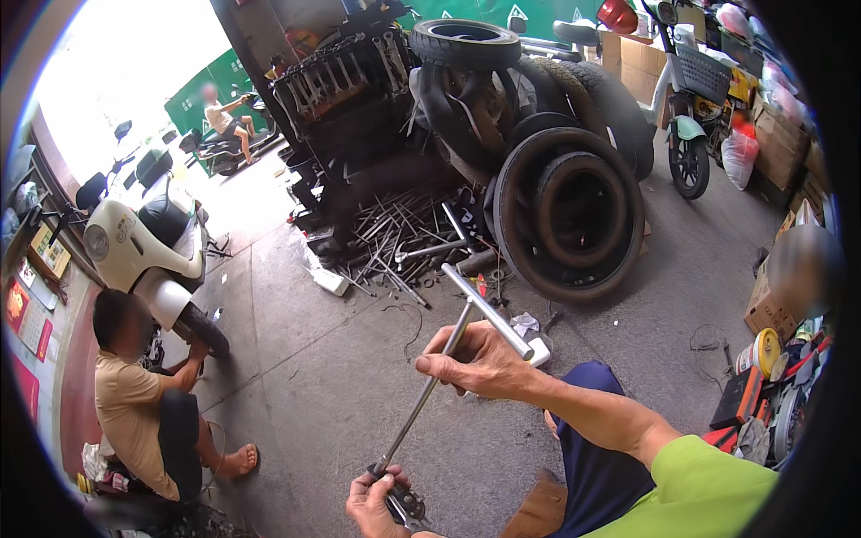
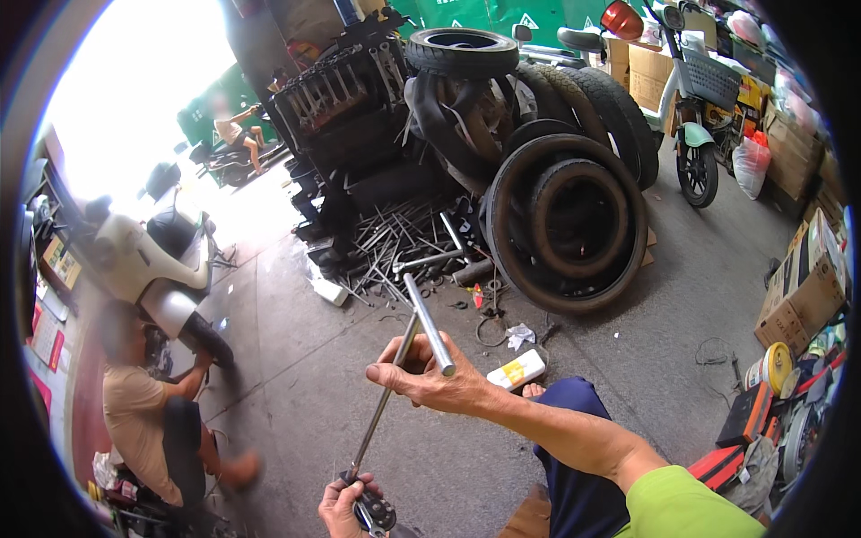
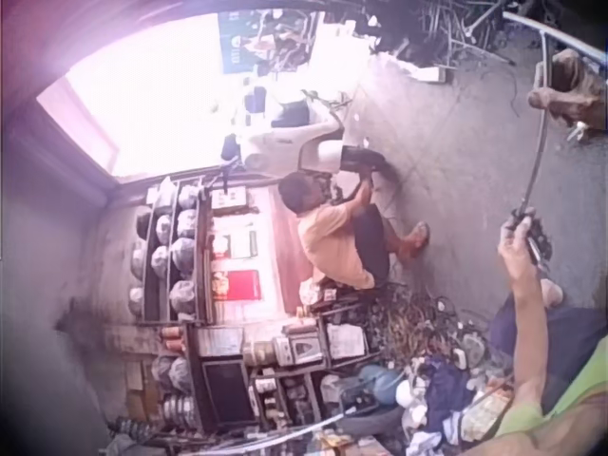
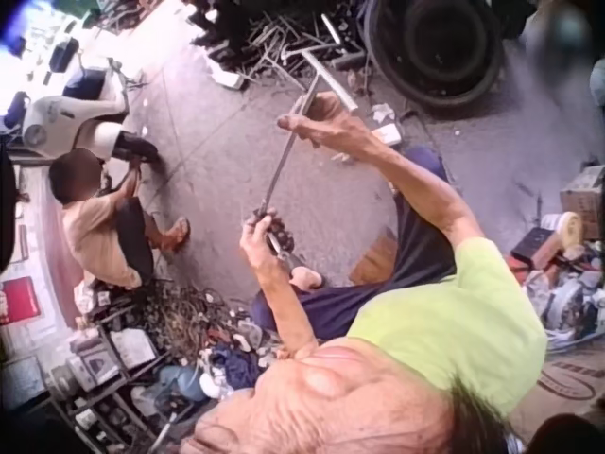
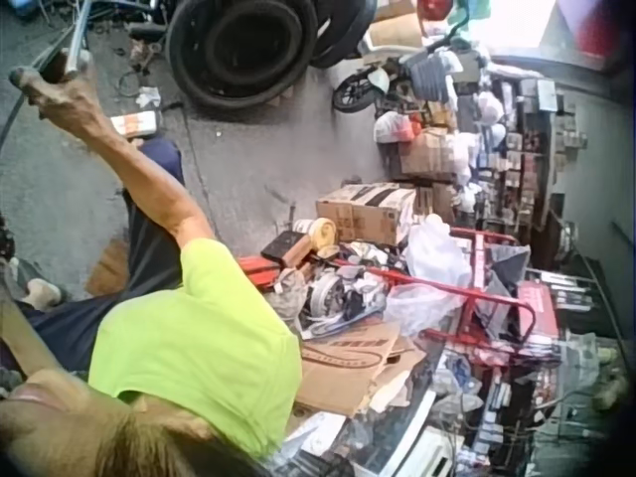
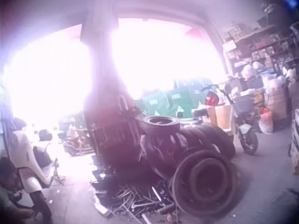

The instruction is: The person sits on the floor and assembles a T-handle tool by inserting a metal rod into a black circular base. They repeatedly insert and remove the rod to check the fit while another person works on a scooter tire in the background.

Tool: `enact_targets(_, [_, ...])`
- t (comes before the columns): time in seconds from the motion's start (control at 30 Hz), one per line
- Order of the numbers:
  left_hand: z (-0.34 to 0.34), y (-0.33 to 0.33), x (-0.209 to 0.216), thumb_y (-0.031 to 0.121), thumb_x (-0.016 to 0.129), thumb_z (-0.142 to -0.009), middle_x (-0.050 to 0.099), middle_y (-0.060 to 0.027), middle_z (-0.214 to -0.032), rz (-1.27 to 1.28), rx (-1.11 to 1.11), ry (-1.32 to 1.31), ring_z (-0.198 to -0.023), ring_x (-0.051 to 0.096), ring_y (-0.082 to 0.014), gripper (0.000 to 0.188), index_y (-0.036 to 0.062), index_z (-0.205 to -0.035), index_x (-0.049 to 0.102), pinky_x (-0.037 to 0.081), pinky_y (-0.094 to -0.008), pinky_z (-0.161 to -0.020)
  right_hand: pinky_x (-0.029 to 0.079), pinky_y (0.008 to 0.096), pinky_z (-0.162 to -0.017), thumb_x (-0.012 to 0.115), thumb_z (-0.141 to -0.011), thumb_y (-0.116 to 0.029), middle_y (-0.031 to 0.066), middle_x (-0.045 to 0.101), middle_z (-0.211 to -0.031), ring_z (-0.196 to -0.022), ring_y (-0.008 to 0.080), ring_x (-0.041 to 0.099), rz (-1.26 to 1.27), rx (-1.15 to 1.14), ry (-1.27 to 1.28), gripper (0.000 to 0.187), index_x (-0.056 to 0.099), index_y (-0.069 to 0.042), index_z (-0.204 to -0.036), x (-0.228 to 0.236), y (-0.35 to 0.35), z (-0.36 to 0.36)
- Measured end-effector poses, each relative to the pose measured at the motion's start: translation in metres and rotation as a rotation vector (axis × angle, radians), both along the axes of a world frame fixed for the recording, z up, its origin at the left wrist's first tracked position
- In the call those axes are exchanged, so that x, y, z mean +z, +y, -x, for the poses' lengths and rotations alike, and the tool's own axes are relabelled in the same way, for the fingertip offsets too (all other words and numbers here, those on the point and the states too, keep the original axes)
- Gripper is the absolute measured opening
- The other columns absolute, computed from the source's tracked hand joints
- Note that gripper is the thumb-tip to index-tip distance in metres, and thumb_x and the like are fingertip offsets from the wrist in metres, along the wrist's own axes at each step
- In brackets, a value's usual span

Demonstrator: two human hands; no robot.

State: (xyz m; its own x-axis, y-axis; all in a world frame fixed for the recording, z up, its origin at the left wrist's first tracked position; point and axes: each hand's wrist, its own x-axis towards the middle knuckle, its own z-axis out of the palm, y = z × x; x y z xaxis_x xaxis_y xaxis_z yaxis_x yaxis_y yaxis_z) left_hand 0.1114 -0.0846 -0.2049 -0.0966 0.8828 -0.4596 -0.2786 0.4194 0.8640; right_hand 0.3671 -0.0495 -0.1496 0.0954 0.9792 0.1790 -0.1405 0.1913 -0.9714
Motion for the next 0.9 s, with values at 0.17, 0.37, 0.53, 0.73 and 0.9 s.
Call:
enact_targets(0.17, [0.005, 0.003, -0.009, 0.004, 0.061, -0.080, 0.062, -0.0090, -0.067, -0.019, 0.038, 0.023, -0.047, 0.054, -0.0167, 0.013, 0.0027, -0.092, 0.067, 0.043, -0.0285, -0.040, 0.051, 0.0256, -0.061, 0.069, -0.088, -0.033, 0.0069, 0.065, -0.084, -0.071, 0.0111, 0.061, 0.061, 0.168, -0.067, 0.036, 0.063, -0.003, -0.107, 0.006, -0.004, -0.001])
enact_targets(0.37, [0.015, 0.004, -0.011, 0.003, 0.061, -0.080, 0.063, -0.0098, -0.067, -0.056, 0.076, 0.036, -0.049, 0.055, -0.0171, 0.013, 0.0021, -0.091, 0.067, 0.045, -0.0286, -0.042, 0.050, 0.0248, -0.057, 0.069, -0.088, -0.037, 0.0064, 0.064, -0.078, -0.065, 0.0102, 0.061, 0.069, 0.310, -0.003, 0.038, 0.061, -0.002, -0.102, -0.001, 0.000, -0.001])
enact_targets(0.53, [0.016, 0.000, -0.012, 0.002, 0.060, -0.080, 0.063, -0.0105, -0.068, -0.057, 0.091, 0.042, -0.049, 0.055, -0.0173, 0.015, 0.0021, -0.093, 0.067, 0.045, -0.0287, -0.042, 0.047, 0.0248, -0.049, 0.072, -0.085, -0.042, 0.0020, 0.060, -0.062, -0.053, 0.0090, 0.056, 0.016, 0.199, -0.075, 0.041, 0.063, -0.002, -0.089, -0.001, 0.001, 0.007])
enact_targets(0.73, [0.016, -0.005, -0.010, 0.003, 0.060, -0.081, 0.062, -0.0095, -0.068, -0.051, 0.053, 0.048, -0.048, 0.055, -0.0173, 0.015, 0.0023, -0.095, 0.065, 0.044, -0.0290, -0.041, 0.041, 0.0233, -0.044, 0.074, -0.083, -0.041, 0.0001, 0.058, -0.056, -0.049, 0.0073, 0.053, -0.025, 0.072, -0.148, 0.037, 0.065, -0.006, -0.075, 0.002, 0.001, 0.008])
enact_targets(0.9, [0.023, -0.010, -0.012, 0.002, 0.056, -0.083, 0.063, -0.0094, -0.069, -0.001, 0.003, 0.022, -0.048, 0.054, -0.0152, 0.026, 0.0019, -0.109, 0.061, 0.044, -0.0277, -0.042, 0.044, 0.0206, -0.043, 0.074, -0.085, -0.036, -0.0012, 0.056, -0.056, -0.048, 0.0059, 0.053, -0.016, 0.050, -0.057, 0.032, 0.064, -0.006, -0.078, 0.002, 0.001, 0.016])
